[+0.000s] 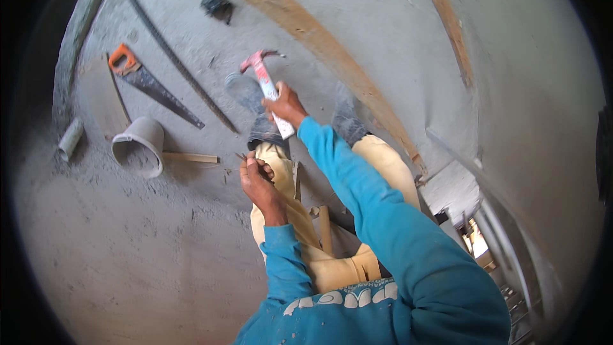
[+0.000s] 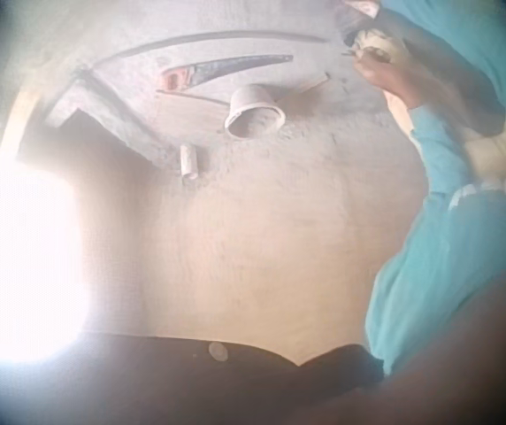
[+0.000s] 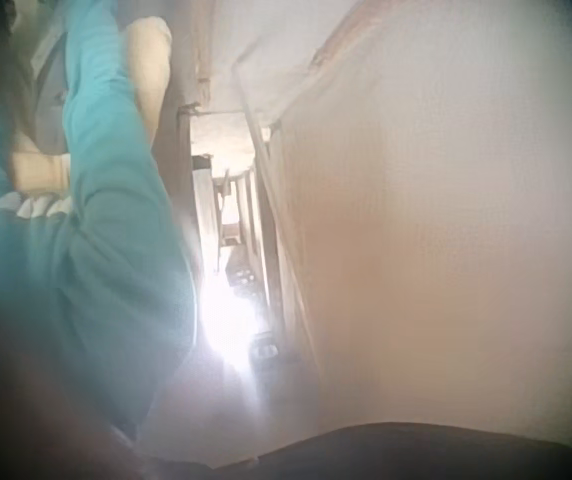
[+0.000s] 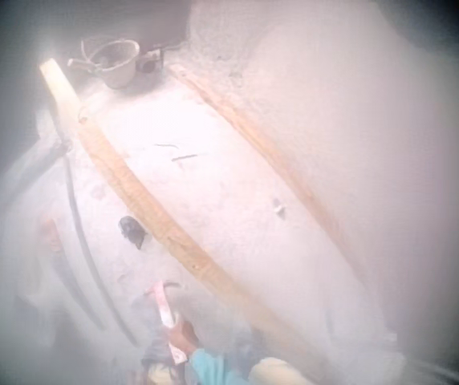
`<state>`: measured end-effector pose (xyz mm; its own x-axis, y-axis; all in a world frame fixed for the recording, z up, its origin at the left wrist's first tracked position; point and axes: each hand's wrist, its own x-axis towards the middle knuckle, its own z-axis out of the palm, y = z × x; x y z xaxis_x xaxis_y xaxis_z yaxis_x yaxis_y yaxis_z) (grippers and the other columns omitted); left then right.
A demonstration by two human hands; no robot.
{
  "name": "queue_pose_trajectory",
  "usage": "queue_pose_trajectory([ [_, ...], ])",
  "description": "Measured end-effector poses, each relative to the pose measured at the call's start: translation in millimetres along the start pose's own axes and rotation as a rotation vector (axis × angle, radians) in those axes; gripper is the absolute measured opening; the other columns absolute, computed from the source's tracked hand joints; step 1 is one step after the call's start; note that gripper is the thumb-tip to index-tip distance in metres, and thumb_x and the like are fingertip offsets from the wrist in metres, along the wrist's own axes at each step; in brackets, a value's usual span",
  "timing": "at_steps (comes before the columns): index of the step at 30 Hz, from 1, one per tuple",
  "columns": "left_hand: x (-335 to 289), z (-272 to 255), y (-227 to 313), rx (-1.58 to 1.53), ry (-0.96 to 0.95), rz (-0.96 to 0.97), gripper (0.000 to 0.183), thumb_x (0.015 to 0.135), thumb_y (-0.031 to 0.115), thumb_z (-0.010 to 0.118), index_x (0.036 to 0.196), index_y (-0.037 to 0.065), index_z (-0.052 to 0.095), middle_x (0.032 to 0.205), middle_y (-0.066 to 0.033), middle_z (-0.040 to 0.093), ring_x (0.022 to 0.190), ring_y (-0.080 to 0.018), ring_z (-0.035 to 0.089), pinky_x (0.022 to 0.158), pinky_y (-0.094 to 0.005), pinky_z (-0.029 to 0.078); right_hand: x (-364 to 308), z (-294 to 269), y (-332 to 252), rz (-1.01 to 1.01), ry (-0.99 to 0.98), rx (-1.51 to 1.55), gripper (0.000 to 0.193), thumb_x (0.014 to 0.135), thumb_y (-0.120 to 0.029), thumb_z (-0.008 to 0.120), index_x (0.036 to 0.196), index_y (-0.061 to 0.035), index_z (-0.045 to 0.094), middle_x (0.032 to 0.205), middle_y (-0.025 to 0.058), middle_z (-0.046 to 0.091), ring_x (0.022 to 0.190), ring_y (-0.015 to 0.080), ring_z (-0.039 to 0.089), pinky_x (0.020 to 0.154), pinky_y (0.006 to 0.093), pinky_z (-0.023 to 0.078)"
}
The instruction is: The person walks through a construction site, picks up a long steel rebar, and positions it vertically against a wall. They then use a hammer to drive nails into the wall to secure the rebar in place.
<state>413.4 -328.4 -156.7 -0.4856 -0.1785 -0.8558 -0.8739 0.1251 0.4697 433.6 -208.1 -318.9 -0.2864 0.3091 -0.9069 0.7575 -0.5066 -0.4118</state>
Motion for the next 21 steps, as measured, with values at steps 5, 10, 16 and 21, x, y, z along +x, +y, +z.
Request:
queue_pose_trajectory([
  [5,-3,9,-28,0.149,-0.063,0.054,0.02,0.097,0.023,0.05,0.1,0.004,0.056,0.072,0.0016,0.05,0.06,-0.0059,0.046,0.053,-0.0187,0.037,-118,-51,30,0.213,-0.097,0.241,0.044,0.084,-0.009,0.064,0.12,0.0013,0.042,0.075,0.0095,0.06,0.053,0.0151,0.058,0.042,0.0309,0.047],
  [10,-11,7,-55,0.482,-0.251,0.187,0.019,0.096,0.022,0.055,0.096,0.003,0.058,0.073,-0.0009,0.056,0.062,-0.0077,0.049,0.057,-0.0229,0.039,-237,-117,54,0.204,-0.081,0.652,0.047,0.083,-0.017,0.071,0.118,-0.0033,0.043,0.075,0.0055,0.058,0.051,0.0119,0.055,0.042,0.0284,0.046],
  [16,-28,30,-113,1.132,-0.57,0.629,0.019,0.089,0.02,0.06,0.098,0.003,0.062,0.078,-0.0097,0.063,0.066,-0.0226,0.059,0.063,-0.0325,0.046,-282,-187,72,0.098,0.104,0.839,0.056,0.081,-0.028,0.075,0.118,-0.0036,0.04,0.069,0.0039,0.054,0.049,0.0111,0.053,0.042,0.0266,0.046],
  [21,-22,128,-191,1.636,-1.015,0.886,0.014,0.082,0.019,0.061,0.092,0.009,0.063,0.087,-0.0146,0.063,0.083,-0.0355,0.062,0.072,-0.0444,0.048,-264,-227,89,-0.109,0.082,1.108,0.059,0.083,-0.022,0.074,0.124,-0.0024,0.036,0.07,0.0041,0.054,0.048,0.0112,0.053,0.044,0.026,0.047],
])
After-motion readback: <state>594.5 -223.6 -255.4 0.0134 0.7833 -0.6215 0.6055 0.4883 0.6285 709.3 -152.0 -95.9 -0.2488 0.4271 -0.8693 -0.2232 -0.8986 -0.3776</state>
